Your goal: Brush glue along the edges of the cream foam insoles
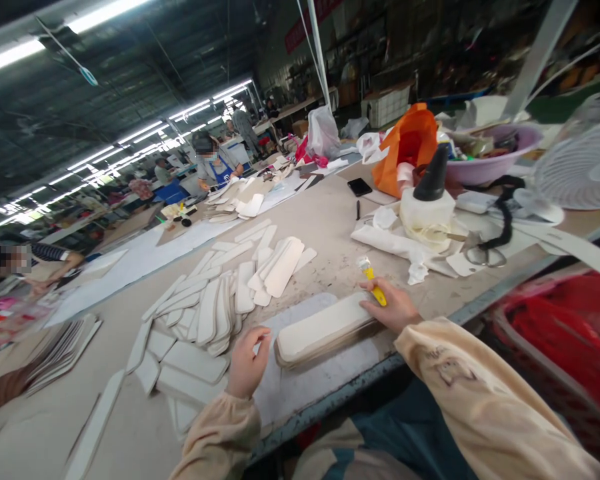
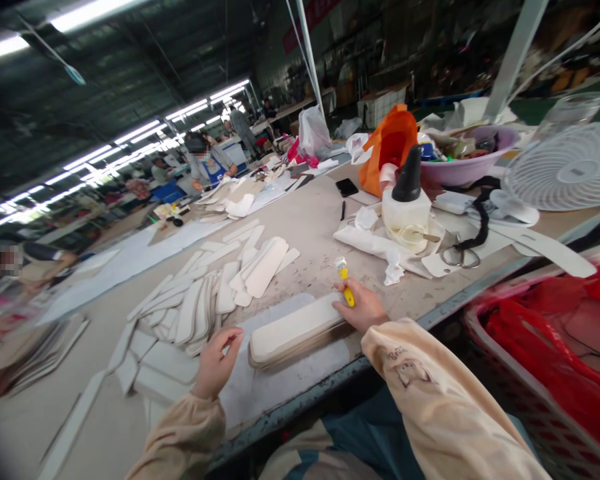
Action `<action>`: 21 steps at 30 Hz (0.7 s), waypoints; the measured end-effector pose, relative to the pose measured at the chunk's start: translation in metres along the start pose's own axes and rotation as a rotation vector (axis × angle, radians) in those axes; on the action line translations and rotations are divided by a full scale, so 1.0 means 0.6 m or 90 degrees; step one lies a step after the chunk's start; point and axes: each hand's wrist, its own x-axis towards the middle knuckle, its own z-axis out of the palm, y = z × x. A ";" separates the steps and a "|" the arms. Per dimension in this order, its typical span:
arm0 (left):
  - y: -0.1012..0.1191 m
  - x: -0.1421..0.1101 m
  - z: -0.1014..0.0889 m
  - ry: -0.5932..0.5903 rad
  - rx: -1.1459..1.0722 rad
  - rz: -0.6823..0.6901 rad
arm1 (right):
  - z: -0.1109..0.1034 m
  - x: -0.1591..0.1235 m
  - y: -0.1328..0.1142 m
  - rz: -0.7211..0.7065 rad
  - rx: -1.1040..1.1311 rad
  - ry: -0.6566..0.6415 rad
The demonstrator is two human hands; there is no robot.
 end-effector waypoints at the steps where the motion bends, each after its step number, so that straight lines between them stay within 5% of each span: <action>1: -0.003 -0.015 0.002 0.020 0.000 0.000 | 0.000 0.000 0.001 0.001 -0.002 -0.003; 7: -0.006 -0.078 0.024 0.045 0.085 0.088 | 0.001 -0.002 0.004 0.007 -0.047 -0.012; 13: -0.001 -0.072 0.044 0.056 0.089 0.209 | -0.004 -0.002 0.003 -0.004 -0.148 -0.056; 21: 0.001 -0.065 0.051 0.058 0.055 0.216 | -0.004 -0.002 0.002 -0.004 -0.163 -0.065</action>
